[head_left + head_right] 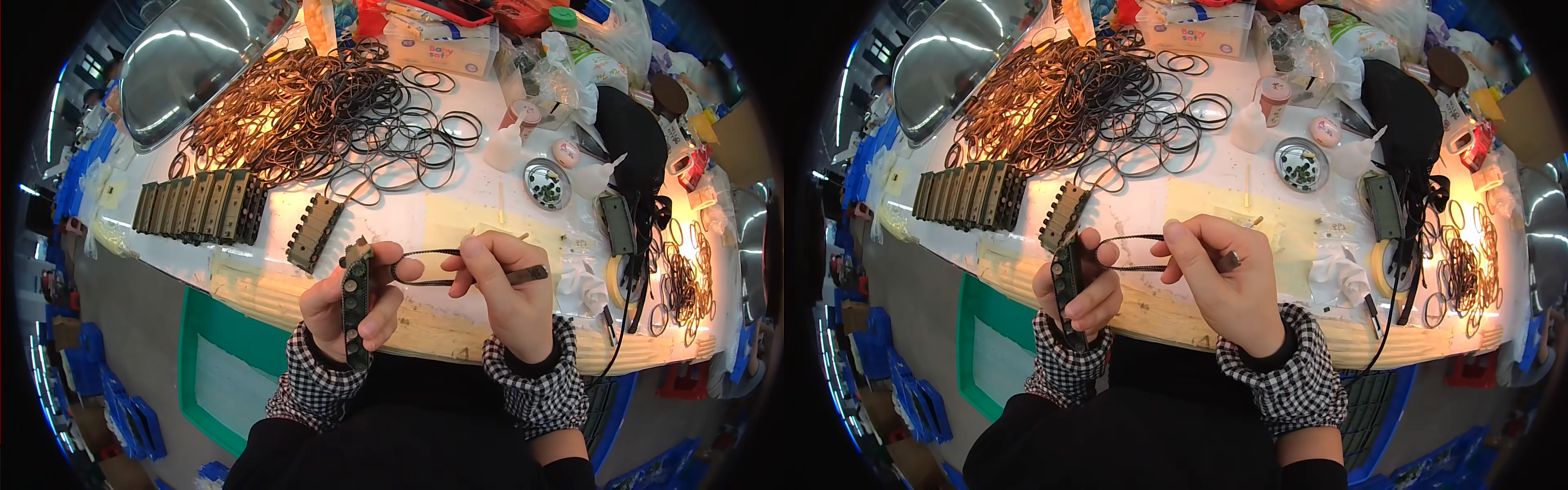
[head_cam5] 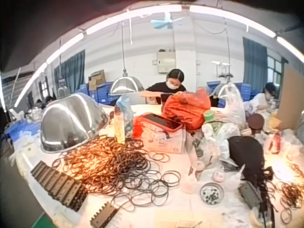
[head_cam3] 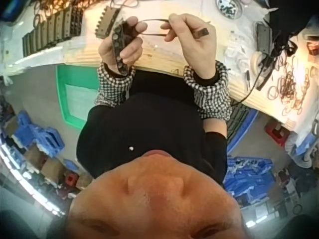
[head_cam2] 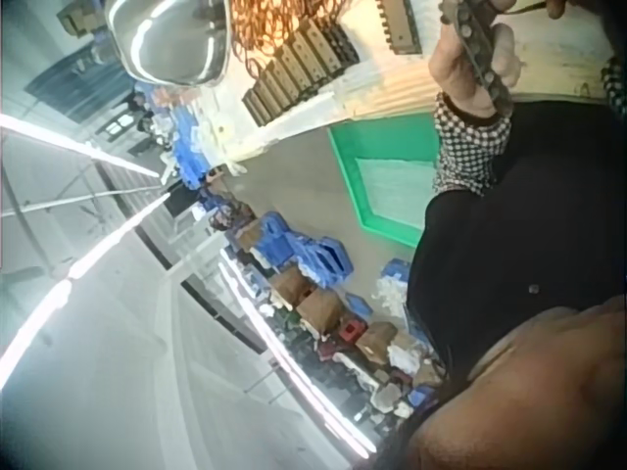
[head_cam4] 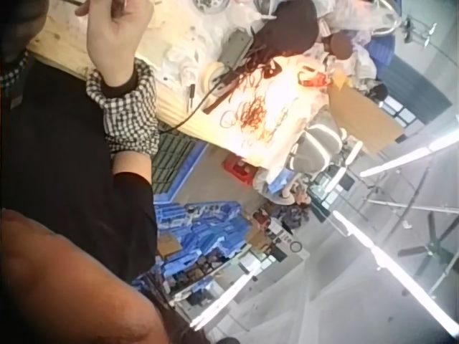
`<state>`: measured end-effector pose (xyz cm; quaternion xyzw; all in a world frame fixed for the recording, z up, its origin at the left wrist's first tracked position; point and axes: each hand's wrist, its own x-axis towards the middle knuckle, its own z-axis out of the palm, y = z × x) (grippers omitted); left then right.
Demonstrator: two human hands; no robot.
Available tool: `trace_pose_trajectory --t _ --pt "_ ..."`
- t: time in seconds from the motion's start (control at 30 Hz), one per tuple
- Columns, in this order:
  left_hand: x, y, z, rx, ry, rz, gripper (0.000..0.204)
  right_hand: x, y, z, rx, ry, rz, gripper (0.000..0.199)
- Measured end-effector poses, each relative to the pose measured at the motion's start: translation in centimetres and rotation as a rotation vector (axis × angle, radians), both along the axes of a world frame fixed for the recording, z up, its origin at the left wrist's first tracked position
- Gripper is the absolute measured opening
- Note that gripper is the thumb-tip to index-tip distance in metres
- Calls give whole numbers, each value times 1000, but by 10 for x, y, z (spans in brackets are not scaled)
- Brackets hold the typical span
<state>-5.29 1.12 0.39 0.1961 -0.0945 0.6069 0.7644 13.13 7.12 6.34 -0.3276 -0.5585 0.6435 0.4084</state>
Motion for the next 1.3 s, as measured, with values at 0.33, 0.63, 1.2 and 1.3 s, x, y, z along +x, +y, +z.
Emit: trace_pose_trajectory --t 0.33,0.63,1.2,1.3 --pt "0 -9 2 -67 -99 11 63 4 4 0 -145 31 136 25" --pt "-1 -2 -5 -16 -157 -32 65 6 5 -3 -117 21 122 25" --pt "-5 4 -4 -50 -101 22 61 4 5 -1 -219 48 209 22" --pt "-6 3 -1 -92 -32 57 59 6 7 -3 -250 3 294 22"
